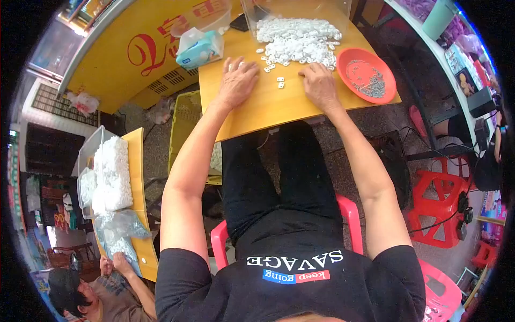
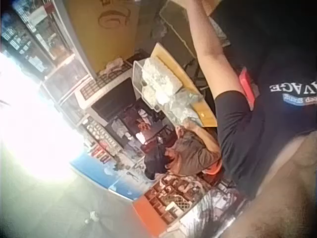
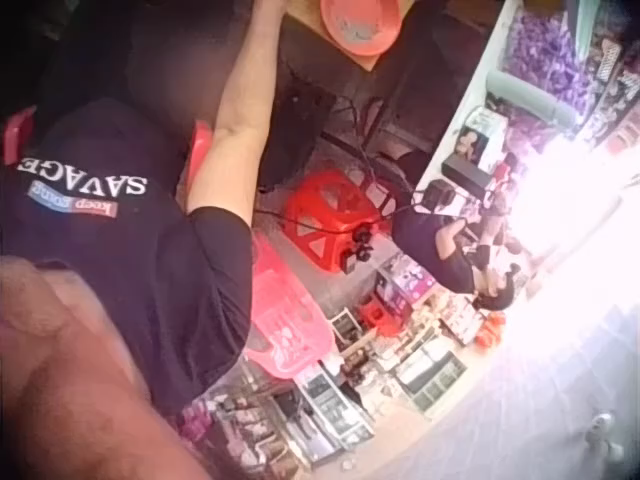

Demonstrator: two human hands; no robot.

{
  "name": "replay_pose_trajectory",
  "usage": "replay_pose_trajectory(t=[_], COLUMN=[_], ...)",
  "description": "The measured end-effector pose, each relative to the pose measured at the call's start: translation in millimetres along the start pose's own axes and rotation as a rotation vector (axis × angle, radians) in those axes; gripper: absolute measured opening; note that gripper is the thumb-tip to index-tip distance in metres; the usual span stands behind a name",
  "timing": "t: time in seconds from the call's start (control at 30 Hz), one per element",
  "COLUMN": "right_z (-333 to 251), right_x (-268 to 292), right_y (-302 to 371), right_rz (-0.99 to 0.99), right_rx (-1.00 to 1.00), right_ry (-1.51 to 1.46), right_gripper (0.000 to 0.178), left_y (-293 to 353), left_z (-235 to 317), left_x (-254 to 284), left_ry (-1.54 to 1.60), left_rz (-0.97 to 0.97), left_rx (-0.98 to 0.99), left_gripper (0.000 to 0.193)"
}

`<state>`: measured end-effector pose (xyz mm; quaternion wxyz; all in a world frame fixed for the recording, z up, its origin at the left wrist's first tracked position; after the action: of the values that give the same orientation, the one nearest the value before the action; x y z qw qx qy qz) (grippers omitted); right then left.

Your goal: Assembling small white plastic components by inserting metal rings or clips into them by hand.

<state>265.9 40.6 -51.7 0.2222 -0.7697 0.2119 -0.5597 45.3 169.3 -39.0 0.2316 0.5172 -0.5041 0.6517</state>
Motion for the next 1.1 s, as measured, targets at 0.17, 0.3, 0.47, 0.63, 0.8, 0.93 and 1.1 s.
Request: replay_pose_trajectory(t=[0.17, 0.3, 0.47, 0.63, 0.8, 0.93, 1.1], right_z=[1, -5, -2, -2, -3, -3, 1], right_x=[3, 5, 6, 6, 6, 4, 2], right_y=[1, -2, -1, -1, -2, -1, 0], right_rz=[-0.025, -0.025, -0.013, -0.011, -0.005, -0.002, -0.011], right_rx=[-0.019, -0.006, 0.008, -0.008, -0.012, -0.013, -0.021], right_ry=[0.013, 0.017, 0.002, -0.010, -0.022, -0.016, -0.014], right_gripper=[0.010, 0.010, 0.008, 0.007, 0.007, 0.008, 0.011], left_y=[-23, -34, -37, -38, -42, -44, -46], left_z=[2, 7, 24, 28, 31, 36, 39], left_x=[-2, -16, -17, -9, -18, -16, -8], left_ry=[-0.005, -0.094, 0.030, 0.120, 0.157, 0.164, 0.241], left_rz=[-0.032, -0.027, -0.059, -0.096, 0.010, -0.018, 0.056], left_rx=[0.069, 0.079, 0.024, 0.013, -0.010, -0.054, -0.050], left_gripper=[0.028, 0.032, 0.037, 0.037, 0.033, 0.034, 0.022])
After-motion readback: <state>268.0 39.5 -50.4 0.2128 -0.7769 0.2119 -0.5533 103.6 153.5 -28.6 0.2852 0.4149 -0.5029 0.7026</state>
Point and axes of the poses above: each hand's wrist, its own y-axis away from the middle knuckle, its own x-axis out of the back of the hand, z = x × y, the point moved 2 cm from there along -y, towards the middle knuckle, and after that the axes turned 6 degrees about -z, right-handed, at the moved point
